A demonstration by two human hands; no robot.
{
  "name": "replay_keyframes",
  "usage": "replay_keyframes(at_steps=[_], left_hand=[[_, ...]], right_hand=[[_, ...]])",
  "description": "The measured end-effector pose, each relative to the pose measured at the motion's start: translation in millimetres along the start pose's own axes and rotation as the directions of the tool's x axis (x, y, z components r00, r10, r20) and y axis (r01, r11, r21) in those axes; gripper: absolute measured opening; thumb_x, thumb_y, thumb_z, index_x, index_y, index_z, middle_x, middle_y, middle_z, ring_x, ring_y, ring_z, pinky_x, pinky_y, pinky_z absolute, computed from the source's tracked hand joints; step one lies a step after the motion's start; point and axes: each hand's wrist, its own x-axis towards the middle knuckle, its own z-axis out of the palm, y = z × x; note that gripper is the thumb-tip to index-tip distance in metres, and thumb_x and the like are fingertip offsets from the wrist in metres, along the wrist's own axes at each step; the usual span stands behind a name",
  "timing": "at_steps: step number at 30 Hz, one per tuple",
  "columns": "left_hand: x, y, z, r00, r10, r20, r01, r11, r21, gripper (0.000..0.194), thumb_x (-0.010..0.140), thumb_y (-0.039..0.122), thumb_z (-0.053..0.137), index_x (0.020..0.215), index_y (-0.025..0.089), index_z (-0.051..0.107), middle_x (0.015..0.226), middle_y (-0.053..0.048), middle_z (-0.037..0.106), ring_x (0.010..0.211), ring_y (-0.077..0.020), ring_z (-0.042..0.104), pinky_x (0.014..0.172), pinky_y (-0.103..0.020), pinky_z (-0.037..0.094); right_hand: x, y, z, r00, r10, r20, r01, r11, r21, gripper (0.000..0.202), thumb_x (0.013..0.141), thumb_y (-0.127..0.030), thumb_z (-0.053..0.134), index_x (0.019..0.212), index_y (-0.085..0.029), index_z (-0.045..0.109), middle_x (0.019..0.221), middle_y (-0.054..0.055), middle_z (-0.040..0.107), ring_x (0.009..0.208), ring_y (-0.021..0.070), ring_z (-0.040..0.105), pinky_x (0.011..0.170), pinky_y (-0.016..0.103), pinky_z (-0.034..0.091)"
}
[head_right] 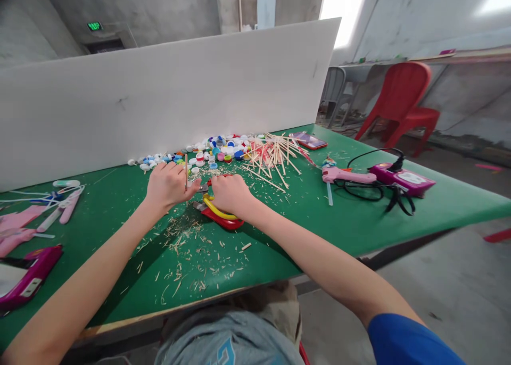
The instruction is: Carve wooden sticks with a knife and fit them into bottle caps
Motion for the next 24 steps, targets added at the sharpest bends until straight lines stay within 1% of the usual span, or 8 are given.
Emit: replay_keyframes(at_steps=[5,9,13,20,24], left_hand=[[-0.1,4.5,1.1,0.998,-0.022,0.055,0.023,1.0,-0.017,0.059,0.092,0.053,0.037,0.072,0.013,0.075,0.068,-0.014,0.069,0.075,-0.025,0.061,0.075,-0.04,0.041],[0.3,5.9,1.7,0.993,-0.033,0.109,0.037,0.999,-0.034,0.062,0.093,0.052,0.034,0.074,0.01,0.075,0.068,-0.016,0.069,0.076,-0.0266,0.062,0.079,-0.042,0.041],[1.0,5.9,2.1,0.989,-0.025,0.148,0.03,0.999,-0.03,0.063,0.093,0.053,0.034,0.072,0.01,0.075,0.066,-0.016,0.068,0.074,-0.0268,0.062,0.08,-0.042,0.04],[0.4,6.3,3.9,0.987,-0.024,0.156,0.025,1.0,-0.005,0.064,0.095,0.051,0.03,0.072,0.012,0.075,0.068,-0.016,0.07,0.073,-0.024,0.061,0.078,-0.039,0.04],[0.0,5.9,5.8,0.985,-0.027,0.17,0.027,1.0,0.001,0.063,0.096,0.051,0.032,0.07,0.012,0.074,0.07,-0.015,0.071,0.076,-0.0227,0.063,0.081,-0.039,0.042]], right_hand=[[2.1,3.1,1.0,0.997,-0.024,0.071,0.023,1.0,0.01,0.04,0.096,-0.044,0.061,0.126,-0.017,0.061,0.122,0.01,0.063,0.105,0.0212,0.063,0.089,0.044,0.055],[4.2,2.8,1.9,0.993,-0.022,0.113,0.023,1.0,-0.006,0.041,0.096,-0.045,0.061,0.126,-0.017,0.06,0.123,0.01,0.063,0.106,0.0216,0.063,0.09,0.044,0.055],[4.7,1.1,1.6,0.989,-0.024,0.148,0.028,0.999,-0.024,0.041,0.096,-0.045,0.061,0.126,-0.016,0.061,0.123,0.01,0.063,0.106,0.0218,0.063,0.09,0.045,0.054],[3.0,-1.0,0.0,0.985,-0.026,0.172,0.033,0.999,-0.035,0.041,0.096,-0.044,0.061,0.126,-0.016,0.061,0.124,0.01,0.062,0.107,0.0218,0.063,0.09,0.045,0.055],[3.4,-0.7,2.4,0.984,-0.024,0.178,0.03,0.999,-0.032,0.041,0.096,-0.044,0.061,0.127,-0.017,0.06,0.125,0.01,0.062,0.107,0.022,0.062,0.091,0.045,0.054]])
